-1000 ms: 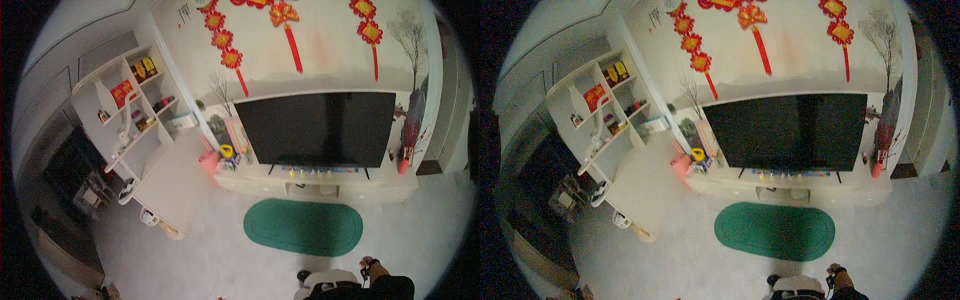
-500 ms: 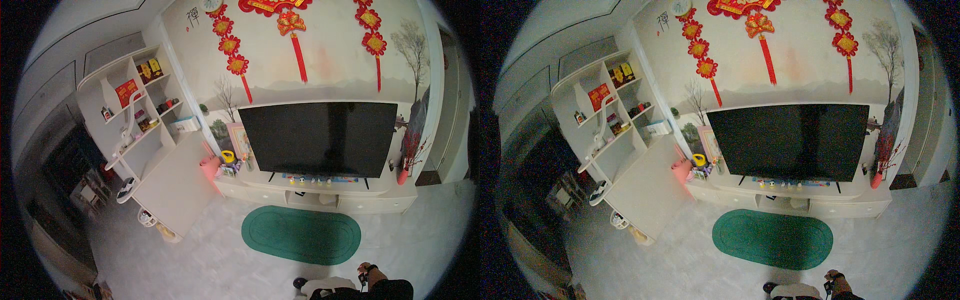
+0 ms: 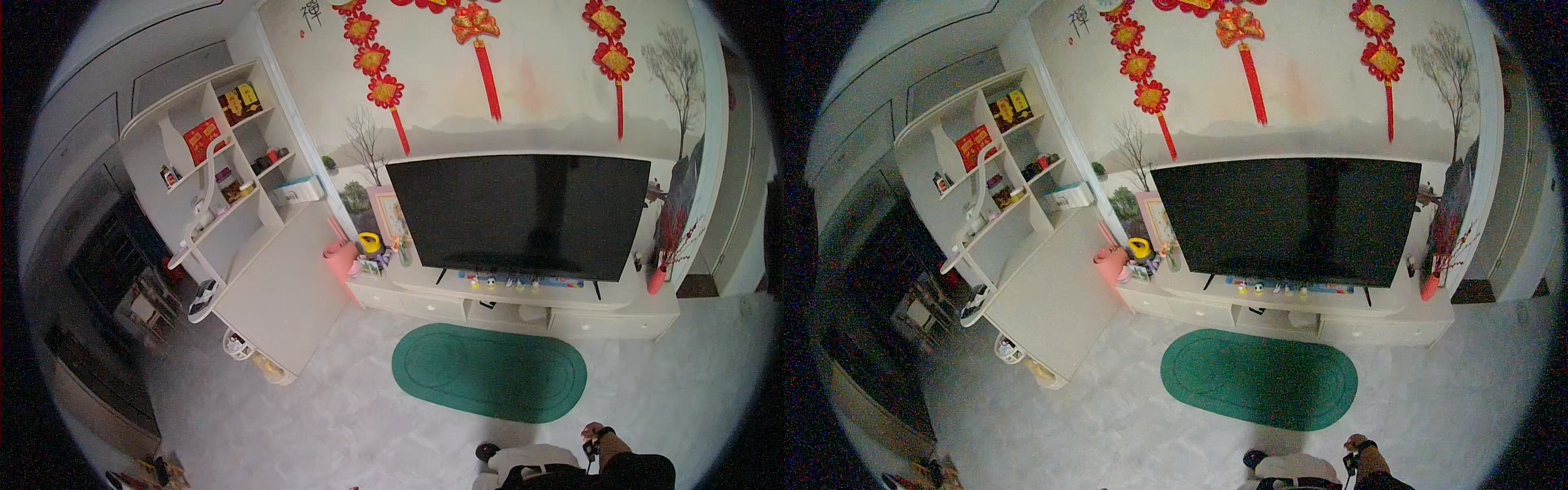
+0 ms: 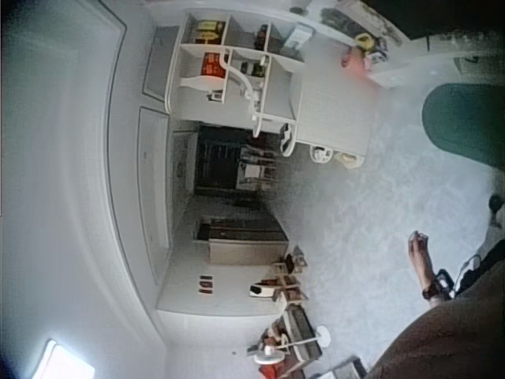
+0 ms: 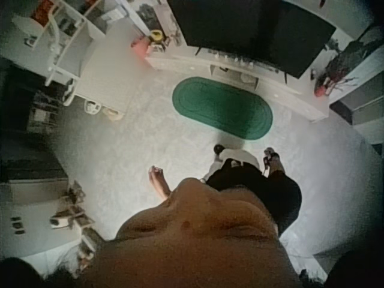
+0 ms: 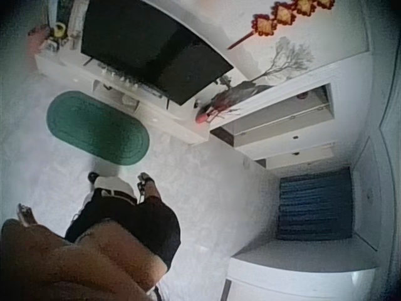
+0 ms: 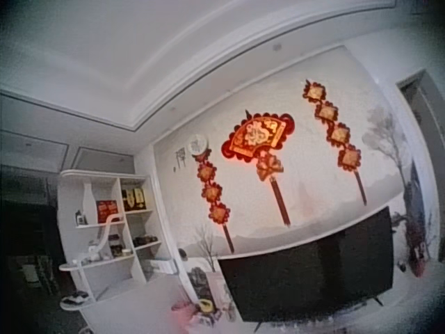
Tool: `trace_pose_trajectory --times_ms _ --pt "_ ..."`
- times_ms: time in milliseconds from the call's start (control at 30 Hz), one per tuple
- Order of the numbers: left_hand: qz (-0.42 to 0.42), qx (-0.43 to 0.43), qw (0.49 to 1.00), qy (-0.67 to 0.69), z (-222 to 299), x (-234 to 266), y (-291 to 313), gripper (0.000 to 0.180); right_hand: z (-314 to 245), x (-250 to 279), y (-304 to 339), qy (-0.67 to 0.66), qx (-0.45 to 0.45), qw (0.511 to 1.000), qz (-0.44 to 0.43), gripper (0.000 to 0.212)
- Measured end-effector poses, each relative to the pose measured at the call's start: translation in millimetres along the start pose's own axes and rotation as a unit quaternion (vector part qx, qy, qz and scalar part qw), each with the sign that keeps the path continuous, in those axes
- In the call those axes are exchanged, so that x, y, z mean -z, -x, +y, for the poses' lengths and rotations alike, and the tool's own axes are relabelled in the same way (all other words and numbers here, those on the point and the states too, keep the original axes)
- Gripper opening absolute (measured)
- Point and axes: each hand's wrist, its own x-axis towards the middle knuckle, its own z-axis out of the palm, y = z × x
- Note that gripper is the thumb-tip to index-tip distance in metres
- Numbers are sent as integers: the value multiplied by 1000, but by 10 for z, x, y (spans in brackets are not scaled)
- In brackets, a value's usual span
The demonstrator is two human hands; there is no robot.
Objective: Folding socks and other clothing items on a bed.
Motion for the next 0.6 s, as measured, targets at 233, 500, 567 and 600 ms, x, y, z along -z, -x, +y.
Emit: trace_pose_trajectory --times_ms 233,500,567,600 --pt "5 -2 1000 -17 -42 -40 7 11 116 -295 -122 247 120 939 209 26" --pt "20 9 999 -24 -46 -105 -57 12 11 -72 29 -2 60 998 5 24" --pt "14 -16 999 -33 -58 -38 52 12 -136 -437 99 249 164 952 77 23" --pt "13 -21 999 -37 -68 -53 74 12 -142 -561 191 357 258 891 107 21"
